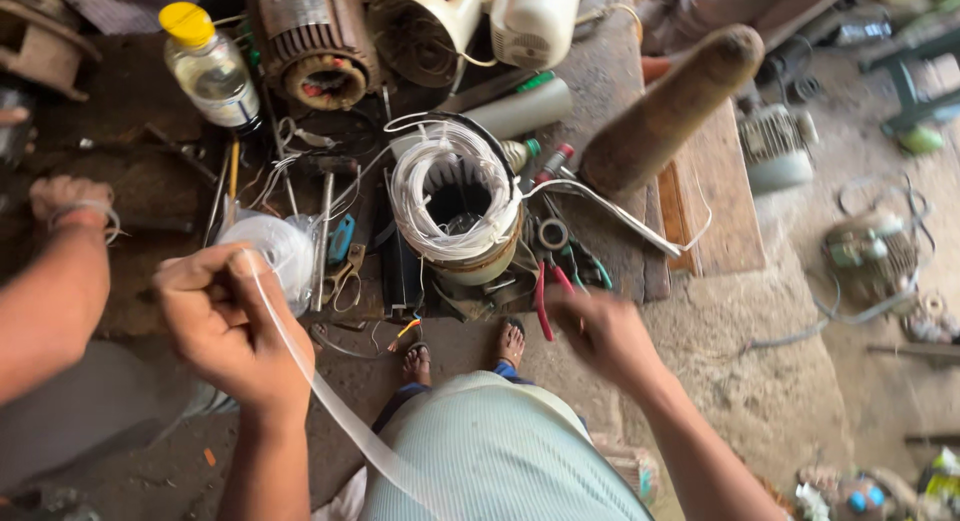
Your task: The person cuts lengths of white plastic wire with pliers at a cluttered workbench, then wraps and ties the wire around a cylindrical spool, pressing the coils in place. Near the end, the person joins others in handling an electric motor stator on the bench.
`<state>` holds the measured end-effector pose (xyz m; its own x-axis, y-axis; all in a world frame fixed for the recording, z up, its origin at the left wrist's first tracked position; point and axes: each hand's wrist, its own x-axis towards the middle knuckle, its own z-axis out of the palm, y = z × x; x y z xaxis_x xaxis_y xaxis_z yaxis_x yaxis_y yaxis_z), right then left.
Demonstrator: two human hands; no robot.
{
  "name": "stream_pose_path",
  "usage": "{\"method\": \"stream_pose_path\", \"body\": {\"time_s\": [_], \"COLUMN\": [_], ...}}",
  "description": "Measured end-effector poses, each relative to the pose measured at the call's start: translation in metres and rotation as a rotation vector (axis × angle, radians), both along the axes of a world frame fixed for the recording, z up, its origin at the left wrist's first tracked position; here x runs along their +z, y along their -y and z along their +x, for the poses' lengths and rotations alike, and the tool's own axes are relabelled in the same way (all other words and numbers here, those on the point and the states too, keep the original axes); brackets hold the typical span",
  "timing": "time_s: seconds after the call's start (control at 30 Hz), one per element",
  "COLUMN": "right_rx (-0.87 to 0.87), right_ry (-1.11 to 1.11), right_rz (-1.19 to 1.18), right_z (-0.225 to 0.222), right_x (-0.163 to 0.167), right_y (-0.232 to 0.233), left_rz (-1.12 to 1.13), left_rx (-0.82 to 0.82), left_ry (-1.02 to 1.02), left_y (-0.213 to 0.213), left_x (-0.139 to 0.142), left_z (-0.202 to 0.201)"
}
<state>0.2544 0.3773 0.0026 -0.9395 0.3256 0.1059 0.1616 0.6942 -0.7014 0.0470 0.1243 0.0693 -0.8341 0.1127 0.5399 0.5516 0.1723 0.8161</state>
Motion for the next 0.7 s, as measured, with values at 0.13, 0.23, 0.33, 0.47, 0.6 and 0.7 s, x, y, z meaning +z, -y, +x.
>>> {"method": "stream_pose_path", "body": {"time_s": [0.13,0.23,0.33,0.47,0.6,0.7], "right_rx": [-0.046,0.082,0.155,0.225,0.562,0.54], "right_ry": [-0.017,-0.001,0.131,0.533,-0.133,0.084], "right_rz": [0.382,0.604,0.797,0.798,0.791,0.83], "right_z": [-0.073,-0.119,-0.148,-0.166,-0.166,-0.157], "right_x": [-0.059,-0.094,-0.111,-0.101,-0.081,-0.077], "right_y": [-0.057,-0.083,-0.092,-0.082,-0.084,-0.089], "left_rz": [0.011,-0.028,0.0,-0.101,0.18,0.411], "left_rx": [-0.056,-0.044,-0.064,0.005,-0.112,-0.23], "left_ry": [0.191,0.157,0.153,0.042,0.25,0.385], "left_y": [0.006,0.008,0.015,0.027,0.028,0.025], "left_x": [-0.001,-0.002,0.001,0.001,-0.008,-0.016], "left_z": [0.024,0.043,0.057,0.067,0.072,0.069]}}
